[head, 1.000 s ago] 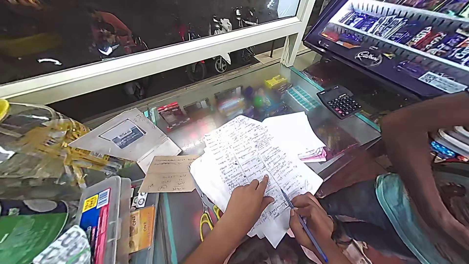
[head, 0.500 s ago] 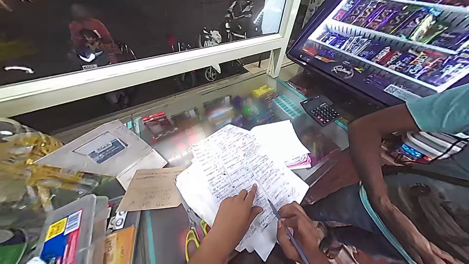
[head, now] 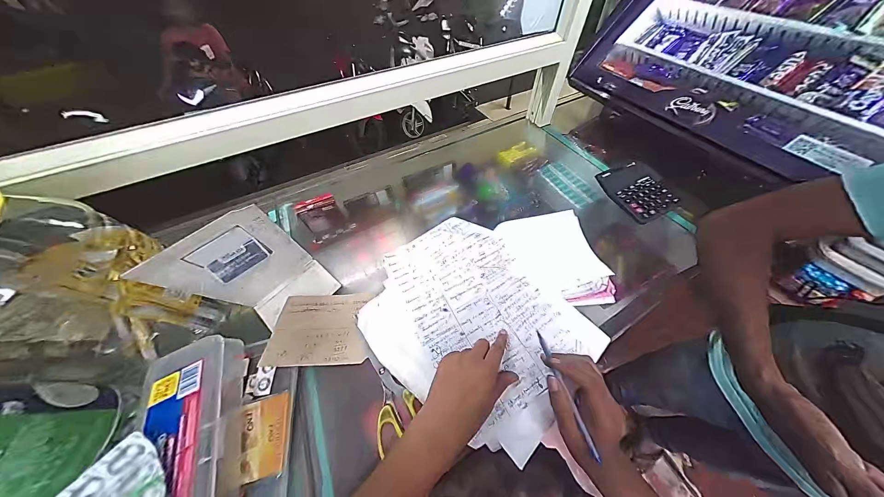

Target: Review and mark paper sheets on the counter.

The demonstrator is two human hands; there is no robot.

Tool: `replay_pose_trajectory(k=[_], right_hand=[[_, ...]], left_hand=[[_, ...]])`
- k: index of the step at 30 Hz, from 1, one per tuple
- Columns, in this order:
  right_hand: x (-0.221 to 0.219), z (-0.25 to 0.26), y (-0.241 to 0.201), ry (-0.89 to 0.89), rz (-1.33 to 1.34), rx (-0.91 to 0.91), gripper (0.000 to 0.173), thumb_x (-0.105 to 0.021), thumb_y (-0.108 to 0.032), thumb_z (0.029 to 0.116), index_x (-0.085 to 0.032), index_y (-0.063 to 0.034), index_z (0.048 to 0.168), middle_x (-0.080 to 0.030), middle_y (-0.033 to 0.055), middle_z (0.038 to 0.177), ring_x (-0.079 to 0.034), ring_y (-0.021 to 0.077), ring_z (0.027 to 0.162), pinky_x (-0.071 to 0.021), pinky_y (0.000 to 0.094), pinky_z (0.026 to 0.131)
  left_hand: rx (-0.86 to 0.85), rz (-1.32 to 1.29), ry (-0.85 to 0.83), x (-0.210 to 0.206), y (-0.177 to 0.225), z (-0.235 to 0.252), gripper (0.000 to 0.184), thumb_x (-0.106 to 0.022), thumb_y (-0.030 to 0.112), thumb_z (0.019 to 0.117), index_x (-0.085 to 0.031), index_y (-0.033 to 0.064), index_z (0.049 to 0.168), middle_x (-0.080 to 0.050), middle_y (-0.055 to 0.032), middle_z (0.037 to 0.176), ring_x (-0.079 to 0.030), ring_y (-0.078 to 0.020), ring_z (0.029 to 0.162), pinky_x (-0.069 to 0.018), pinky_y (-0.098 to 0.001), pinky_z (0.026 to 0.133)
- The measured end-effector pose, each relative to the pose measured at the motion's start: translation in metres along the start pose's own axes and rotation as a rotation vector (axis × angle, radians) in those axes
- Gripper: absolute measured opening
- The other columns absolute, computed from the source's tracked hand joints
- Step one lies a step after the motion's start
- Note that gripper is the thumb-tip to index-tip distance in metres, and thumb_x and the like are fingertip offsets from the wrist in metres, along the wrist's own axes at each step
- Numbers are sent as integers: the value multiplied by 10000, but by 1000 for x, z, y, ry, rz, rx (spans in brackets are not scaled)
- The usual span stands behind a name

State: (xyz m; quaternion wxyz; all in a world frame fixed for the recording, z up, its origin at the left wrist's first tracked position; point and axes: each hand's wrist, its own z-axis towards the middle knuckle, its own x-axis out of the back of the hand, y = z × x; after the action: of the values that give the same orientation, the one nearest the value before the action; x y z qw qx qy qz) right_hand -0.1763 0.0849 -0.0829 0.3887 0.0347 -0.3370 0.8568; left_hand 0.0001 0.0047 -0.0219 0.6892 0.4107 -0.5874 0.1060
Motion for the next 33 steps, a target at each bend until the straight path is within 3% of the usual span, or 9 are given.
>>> replay_pose_trajectory(k=[3, 11, 21, 25, 33], right_hand=[[-1, 1, -2, -58, -23, 24, 160, -557, -232, 1029, -660, -127, 1095, -683, 4, 1030, -634, 66, 1033, -500, 177, 934], [-6, 2, -1, -13, 14, 68, 101, -620, -182, 948, -649, -135, 1033, -668, -23, 964, -633, 40, 971, -510, 152, 880], [-2, 2, -2, 11, 21, 87, 66, -622, -171, 930, -609, -141, 987, -657, -15, 903, -656, 59, 919, -544, 179, 849], [-3, -1, -10, -16, 122, 128, 67, -593, -207, 990, -548, -174, 1027, -623, -27, 937, -655, 68, 971, -551, 238, 915], [-8, -2, -12, -5, 141, 109, 73, -589, -202, 965, -523, -176, 983, -609, -36, 885, -656, 56, 908, -560, 220, 874]], left_hand=[[5, 16, -17, 0, 1, 0, 548, -577, 383, 1025, -560, 42, 1453, -714, -204, 1003, -724, -368, 798, -581, -497, 682], [25, 0, -65, 5, 0, 0, 549, -554, 376, 1040, -531, 46, 1478, -706, -210, 1041, -721, -371, 830, -579, -501, 711], [-37, 5, 85, -7, -2, 0, 522, -628, 352, 991, -612, 29, 1400, -715, -195, 923, -717, -358, 712, -581, -498, 617], [32, -11, -22, 4, 0, -3, 532, -579, 359, 1027, -563, 33, 1448, -717, -221, 1028, -727, -387, 829, -584, -527, 711], [5, -4, -22, 3, 0, -1, 549, -572, 376, 1029, -550, 35, 1459, -712, -214, 1013, -722, -379, 803, -582, -505, 692]])
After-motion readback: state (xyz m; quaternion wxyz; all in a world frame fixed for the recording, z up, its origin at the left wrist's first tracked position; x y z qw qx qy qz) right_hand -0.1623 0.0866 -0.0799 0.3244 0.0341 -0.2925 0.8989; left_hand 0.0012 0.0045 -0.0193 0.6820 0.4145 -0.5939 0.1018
